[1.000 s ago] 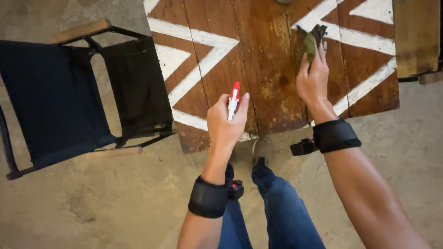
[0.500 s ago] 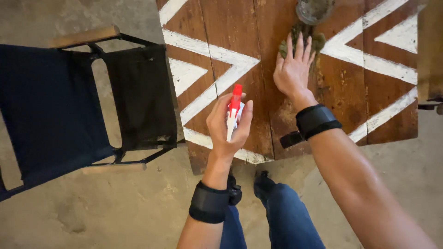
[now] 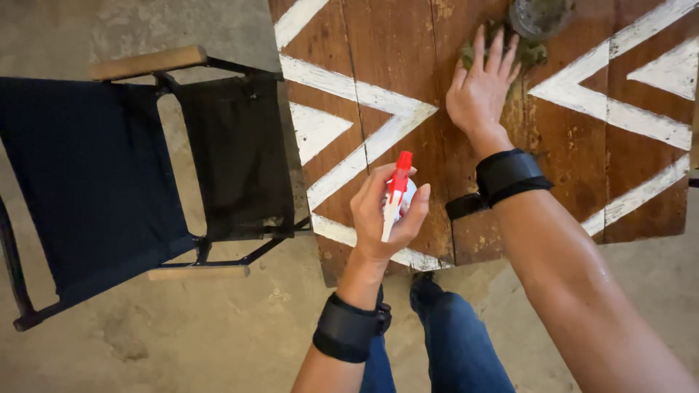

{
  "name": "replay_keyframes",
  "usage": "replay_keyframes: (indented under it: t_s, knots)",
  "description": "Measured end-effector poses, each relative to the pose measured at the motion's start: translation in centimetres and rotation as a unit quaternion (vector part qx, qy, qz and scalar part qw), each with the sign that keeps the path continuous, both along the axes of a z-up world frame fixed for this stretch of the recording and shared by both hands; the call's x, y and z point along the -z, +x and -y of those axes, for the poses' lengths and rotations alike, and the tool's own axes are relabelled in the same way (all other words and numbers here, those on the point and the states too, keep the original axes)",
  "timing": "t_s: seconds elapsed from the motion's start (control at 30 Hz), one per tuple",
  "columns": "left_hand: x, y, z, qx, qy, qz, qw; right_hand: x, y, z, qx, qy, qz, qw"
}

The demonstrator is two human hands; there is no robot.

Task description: The person sprays liquid from a white bottle with a red nozzle onto wooden tables and wipes the surfaces with a green cloth. The person moves between two tables with white geometric patterns, repeatedly spraying and wiping different sections.

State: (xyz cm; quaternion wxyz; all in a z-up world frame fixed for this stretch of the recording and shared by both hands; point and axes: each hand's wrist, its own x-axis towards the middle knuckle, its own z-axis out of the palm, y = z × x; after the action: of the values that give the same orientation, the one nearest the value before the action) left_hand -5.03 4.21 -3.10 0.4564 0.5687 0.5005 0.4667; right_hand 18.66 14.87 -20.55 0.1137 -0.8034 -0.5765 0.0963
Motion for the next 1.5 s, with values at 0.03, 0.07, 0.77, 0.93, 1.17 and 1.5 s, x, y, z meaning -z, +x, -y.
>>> replay_keyframes:
  t_s: [0.03,0.07,0.77,0.93,1.17,1.5]
  knots:
    - [0.2,0.0,-0.1,0.0,0.0,0.0,1.0,-0.2,-0.6,-0.5,0.0,0.0,0.0,1.0]
    - [0.3,-0.2,-0.1,-0.008,-0.01,0.003,1.0,-0.3,-1.4,-0.9,-0.045,-0.001,0.001,0.999]
    - [-0.1,-0.8,0.8,-0.04,0.041,-0.008,0.998,-4.8,-9.2,0.2,-0.4,0.032,-0.12,0.908]
    - [0.0,-1.3,0.1,-0.06,-0.005,0.002,0.998,-5.5,-6.4,2.3,-0.322,-0.011,-0.084,0.943]
    - [0.1,-0.6,0.1,-0.054,0.041,-0.014,0.998,-4.1,0.1,4.8,-0.144,-0.039,-0.004,0.989]
    - [0.4,-0.4,-0.2,-0.069,0.042,-0.043,0.996,1.1,4.0,6.4,-0.047,-0.047,0.019,0.998]
